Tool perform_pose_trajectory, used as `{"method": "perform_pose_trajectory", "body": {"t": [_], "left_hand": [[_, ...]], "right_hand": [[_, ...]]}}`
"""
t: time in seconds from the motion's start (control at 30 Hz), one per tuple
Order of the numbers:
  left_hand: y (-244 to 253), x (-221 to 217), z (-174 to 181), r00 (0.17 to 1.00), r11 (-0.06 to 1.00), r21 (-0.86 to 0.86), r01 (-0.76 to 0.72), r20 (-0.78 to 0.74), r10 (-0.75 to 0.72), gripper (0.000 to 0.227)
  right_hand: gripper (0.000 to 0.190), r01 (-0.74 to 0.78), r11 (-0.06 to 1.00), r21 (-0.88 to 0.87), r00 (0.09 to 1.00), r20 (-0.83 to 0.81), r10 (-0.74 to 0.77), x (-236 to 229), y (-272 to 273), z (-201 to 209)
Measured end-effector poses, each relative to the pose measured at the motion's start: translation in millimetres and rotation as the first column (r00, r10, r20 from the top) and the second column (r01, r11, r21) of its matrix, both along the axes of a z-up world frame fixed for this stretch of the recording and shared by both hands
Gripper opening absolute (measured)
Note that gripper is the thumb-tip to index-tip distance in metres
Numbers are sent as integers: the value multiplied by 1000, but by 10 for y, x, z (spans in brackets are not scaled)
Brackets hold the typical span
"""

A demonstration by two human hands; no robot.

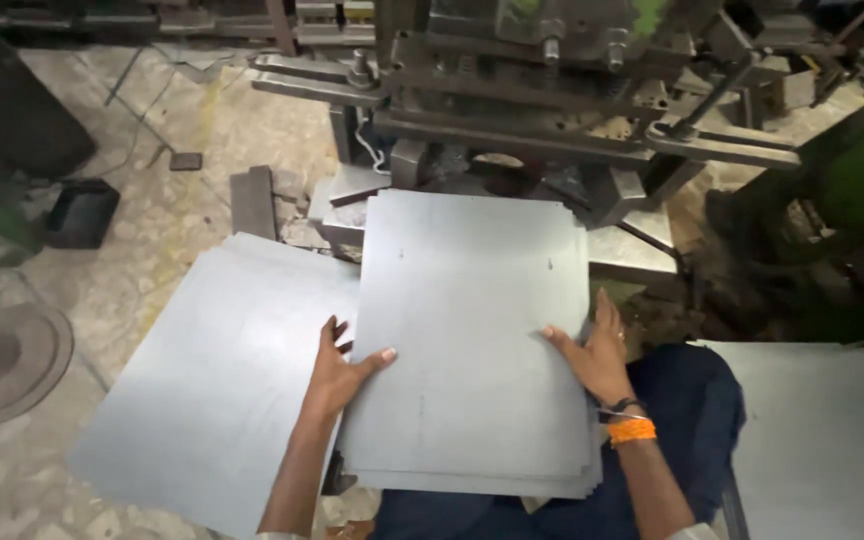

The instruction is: Picking up metal sheets, placing them into a stamping press, and stacking the processed sheets.

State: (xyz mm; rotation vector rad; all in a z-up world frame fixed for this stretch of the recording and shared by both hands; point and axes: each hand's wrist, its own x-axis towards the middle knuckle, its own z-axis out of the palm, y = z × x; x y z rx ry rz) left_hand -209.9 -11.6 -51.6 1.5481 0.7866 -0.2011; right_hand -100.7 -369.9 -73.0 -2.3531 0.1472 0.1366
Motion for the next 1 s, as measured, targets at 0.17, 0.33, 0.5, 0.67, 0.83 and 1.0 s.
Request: {"method": "perform_pose_trajectory", "body": {"t": [0.17, 0.33, 0.5, 0.67, 0.83, 1.0], "left_hand": [[284, 50, -189, 927, 970, 242, 29, 357, -117, 112], [1357, 165, -896, 966, 598, 778, -191, 259, -28, 83], [2852, -304, -1717, 937, 57, 998, -25, 4, 349, 108], [3994, -285, -1623, 948, 458, 888, -42, -109, 298, 64], [3352, -251, 21, 927, 545, 754, -367, 247, 282, 50], [2697, -78, 735, 926, 522, 765, -377, 320, 201, 50]], "right_hand": [[108, -50, 912, -408, 880, 414, 234, -83, 498, 335], [76, -466, 849, -247, 653, 552, 519, -304, 1653, 686], [64, -675, 708, -207, 570, 462, 679, -379, 2245, 684], [44, -743, 657, -127, 578, 372, 726, -347, 2150, 322], [43, -652, 680, 336, 758, 246, 604, -589, 2014, 542], [61, -528, 378, 760, 709, 150, 689, -840, 1769, 706]]}}
